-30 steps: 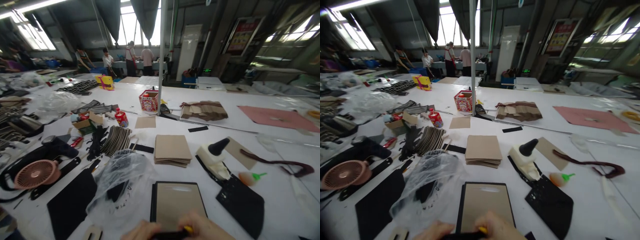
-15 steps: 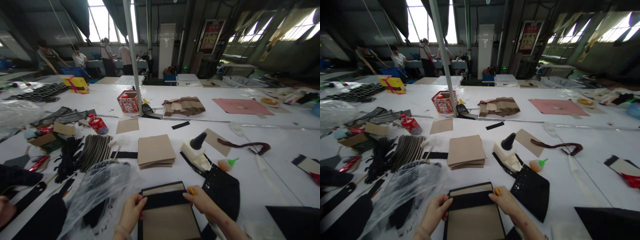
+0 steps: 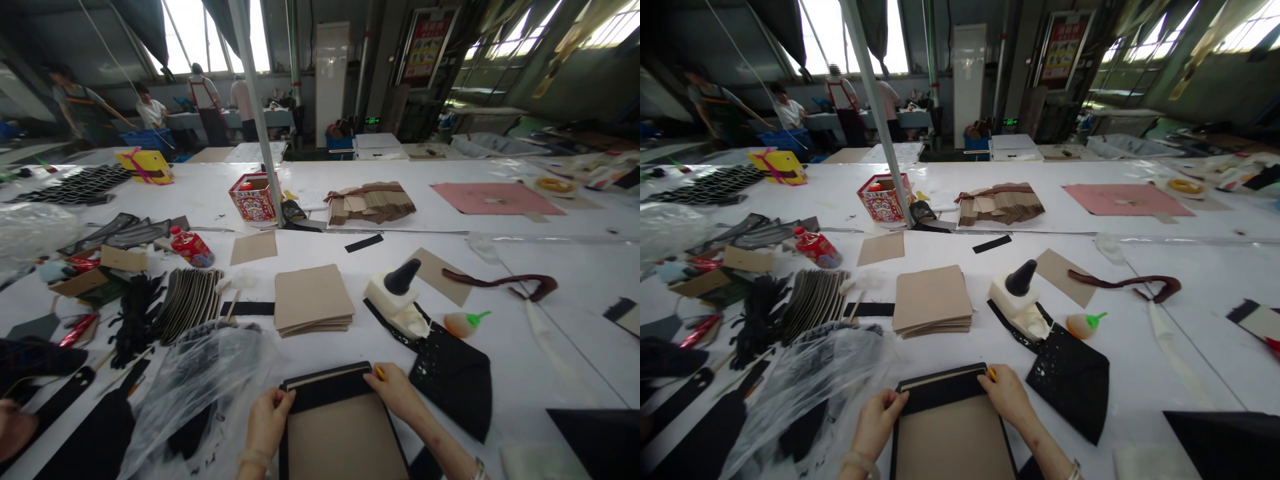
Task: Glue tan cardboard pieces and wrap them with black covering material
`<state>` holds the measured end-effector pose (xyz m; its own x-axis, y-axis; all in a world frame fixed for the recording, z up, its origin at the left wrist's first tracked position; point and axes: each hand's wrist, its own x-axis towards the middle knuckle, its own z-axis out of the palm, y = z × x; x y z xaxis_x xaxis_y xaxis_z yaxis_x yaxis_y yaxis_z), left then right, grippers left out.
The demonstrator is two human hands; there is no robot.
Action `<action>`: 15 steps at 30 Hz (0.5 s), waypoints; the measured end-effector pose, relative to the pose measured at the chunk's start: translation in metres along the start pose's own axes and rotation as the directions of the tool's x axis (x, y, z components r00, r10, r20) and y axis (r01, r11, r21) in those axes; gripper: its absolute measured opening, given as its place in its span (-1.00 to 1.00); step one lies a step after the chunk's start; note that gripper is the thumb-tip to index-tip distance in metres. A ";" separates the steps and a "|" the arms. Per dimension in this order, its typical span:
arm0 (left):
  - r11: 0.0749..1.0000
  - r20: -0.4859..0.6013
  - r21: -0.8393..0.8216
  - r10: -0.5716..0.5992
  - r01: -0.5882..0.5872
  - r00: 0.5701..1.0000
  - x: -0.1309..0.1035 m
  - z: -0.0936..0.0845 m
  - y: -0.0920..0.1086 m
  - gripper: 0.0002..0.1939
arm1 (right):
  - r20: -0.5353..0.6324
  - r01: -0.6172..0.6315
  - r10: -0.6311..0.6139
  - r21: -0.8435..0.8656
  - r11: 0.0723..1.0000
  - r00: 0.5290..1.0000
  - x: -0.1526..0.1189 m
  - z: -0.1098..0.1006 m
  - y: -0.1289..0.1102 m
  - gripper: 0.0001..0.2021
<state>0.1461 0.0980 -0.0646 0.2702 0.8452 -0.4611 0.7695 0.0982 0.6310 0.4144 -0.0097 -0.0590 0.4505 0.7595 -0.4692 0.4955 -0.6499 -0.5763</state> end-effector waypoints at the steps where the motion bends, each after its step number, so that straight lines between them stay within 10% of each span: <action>1: 1.000 -0.004 0.000 -0.010 0.010 1.000 0.001 0.000 -0.001 -0.65 | 0.001 0.001 -0.001 -0.005 1.000 1.000 0.000 0.001 0.000 -0.71; 15: 0.997 0.018 0.072 -0.006 0.005 1.000 0.002 0.000 0.003 -0.53 | -0.056 -0.049 0.051 0.024 0.999 0.997 0.000 0.006 -0.001 -0.73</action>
<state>0.1490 0.1006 -0.0633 0.2759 0.8349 -0.4763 0.8106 0.0642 0.5820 0.4091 -0.0083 -0.0628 0.5156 0.7230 -0.4598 0.4551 -0.6858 -0.5680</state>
